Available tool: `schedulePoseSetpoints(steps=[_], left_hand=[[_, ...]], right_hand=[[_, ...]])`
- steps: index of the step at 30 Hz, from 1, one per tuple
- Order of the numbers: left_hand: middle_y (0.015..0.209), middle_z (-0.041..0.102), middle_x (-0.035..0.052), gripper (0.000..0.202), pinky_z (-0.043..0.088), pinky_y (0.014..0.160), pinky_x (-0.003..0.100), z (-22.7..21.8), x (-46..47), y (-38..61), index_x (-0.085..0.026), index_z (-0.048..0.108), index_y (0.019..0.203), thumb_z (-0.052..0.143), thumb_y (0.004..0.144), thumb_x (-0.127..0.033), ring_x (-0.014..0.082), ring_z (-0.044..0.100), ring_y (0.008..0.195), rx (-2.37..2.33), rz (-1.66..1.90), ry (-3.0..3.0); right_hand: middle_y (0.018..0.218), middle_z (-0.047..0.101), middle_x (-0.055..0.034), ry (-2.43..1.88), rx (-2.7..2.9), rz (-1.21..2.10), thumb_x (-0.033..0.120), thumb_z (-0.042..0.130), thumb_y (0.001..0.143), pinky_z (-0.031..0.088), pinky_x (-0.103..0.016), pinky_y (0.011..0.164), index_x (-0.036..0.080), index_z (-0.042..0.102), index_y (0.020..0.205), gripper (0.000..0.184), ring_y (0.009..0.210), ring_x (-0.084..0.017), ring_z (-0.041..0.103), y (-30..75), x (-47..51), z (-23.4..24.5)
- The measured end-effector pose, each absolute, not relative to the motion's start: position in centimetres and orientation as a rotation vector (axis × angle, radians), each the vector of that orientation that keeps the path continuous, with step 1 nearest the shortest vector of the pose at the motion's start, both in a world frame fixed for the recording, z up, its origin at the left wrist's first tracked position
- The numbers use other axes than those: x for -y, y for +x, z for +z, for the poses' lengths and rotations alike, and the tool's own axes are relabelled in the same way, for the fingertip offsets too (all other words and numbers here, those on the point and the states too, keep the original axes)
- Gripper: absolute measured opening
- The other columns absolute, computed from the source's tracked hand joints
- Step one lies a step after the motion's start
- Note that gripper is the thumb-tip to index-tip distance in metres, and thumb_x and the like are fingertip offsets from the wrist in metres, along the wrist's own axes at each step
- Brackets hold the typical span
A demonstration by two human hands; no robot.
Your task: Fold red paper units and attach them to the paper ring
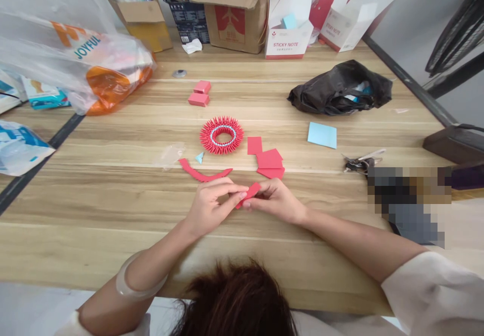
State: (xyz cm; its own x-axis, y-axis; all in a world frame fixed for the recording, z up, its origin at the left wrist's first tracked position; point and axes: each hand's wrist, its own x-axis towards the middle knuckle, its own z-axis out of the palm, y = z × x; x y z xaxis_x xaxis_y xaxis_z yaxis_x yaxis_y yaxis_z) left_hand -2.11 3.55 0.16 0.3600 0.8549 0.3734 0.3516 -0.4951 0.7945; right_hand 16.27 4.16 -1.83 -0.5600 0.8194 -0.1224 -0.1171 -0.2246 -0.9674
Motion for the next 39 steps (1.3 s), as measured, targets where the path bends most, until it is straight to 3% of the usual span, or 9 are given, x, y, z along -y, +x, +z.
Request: schedulePoseSetpoints(steps=[5, 13, 18, 26, 32, 39], left_hand=[[0.074, 0.068, 0.0035, 0.013, 0.051, 0.060, 0.021, 0.16, -3.47, -2.01, -0.017, 0.071, 0.089, 0.060, 0.082, -0.017, 0.0105, 0.062, 0.064, -0.973, 1.066, 2.044], [0.073, 0.066, 0.0027, 0.013, 0.049, 0.059, 0.020, 0.15, -3.44, -1.95, -0.017, 0.070, 0.089, 0.062, 0.081, -0.013, 0.0096, 0.061, 0.063, -0.934, 1.075, 2.038], [0.076, 0.066, 0.0021, 0.010, 0.050, 0.068, 0.022, -0.13, -3.44, -1.96, -0.017, 0.067, 0.089, 0.062, 0.081, -0.014, 0.0106, 0.062, 0.069, -0.989, 1.105, 2.010], [0.078, 0.067, 0.0013, 0.036, 0.052, 0.071, 0.024, 0.03, -3.30, -1.69, -0.017, 0.045, 0.110, 0.064, 0.079, -0.020, 0.0125, 0.065, 0.071, -1.128, 1.056, 1.581], [0.077, 0.065, 0.0023, 0.031, 0.052, 0.070, 0.025, -0.05, -3.48, -1.84, -0.015, 0.053, 0.108, 0.064, 0.079, -0.022, 0.0134, 0.065, 0.069, -1.169, 1.026, 1.590], [0.078, 0.068, 0.0022, 0.027, 0.051, 0.069, 0.024, -0.11, -3.44, -1.87, -0.016, 0.050, 0.099, 0.065, 0.078, -0.023, 0.0130, 0.066, 0.068, -1.178, 1.029, 1.513]], right_hand=[[0.062, 0.065, -0.0012, -0.900, 1.405, 1.825, 0.036, 0.076, 0.065, 0.047, -0.021, 0.056, 0.013, 0.070, 0.072, 0.025, 0.056, -0.009, 0.056, 16.22, -3.83, -1.93], [0.069, 0.067, -0.0020, -0.899, 1.443, 1.817, 0.034, 0.070, 0.072, 0.047, -0.026, 0.063, 0.015, 0.069, 0.075, 0.020, 0.063, -0.012, 0.058, 15.93, -3.50, -2.55], [0.069, 0.062, -0.0008, -0.881, 1.386, 1.792, 0.033, 0.070, 0.073, 0.045, -0.026, 0.063, 0.016, 0.065, 0.075, 0.018, 0.063, -0.012, 0.054, 15.92, -3.55, -2.61], [0.068, 0.056, 0.0003, -0.992, 1.323, 1.606, 0.039, 0.062, 0.080, 0.042, -0.023, 0.059, 0.016, 0.056, 0.075, 0.025, 0.059, -0.009, 0.050, 15.88, -3.92, -2.02], [0.061, 0.055, 0.0004, -1.074, 1.344, 1.593, 0.047, 0.061, 0.078, 0.042, -0.024, 0.055, 0.016, 0.053, 0.069, 0.034, 0.056, -0.009, 0.049, 15.85, -3.95, -2.12], [0.061, 0.055, 0.0011, -1.091, 1.308, 1.561, 0.047, 0.061, 0.078, 0.043, -0.023, 0.057, 0.016, 0.052, 0.069, 0.034, 0.056, -0.009, 0.051, 15.82, -4.05, -2.10]])
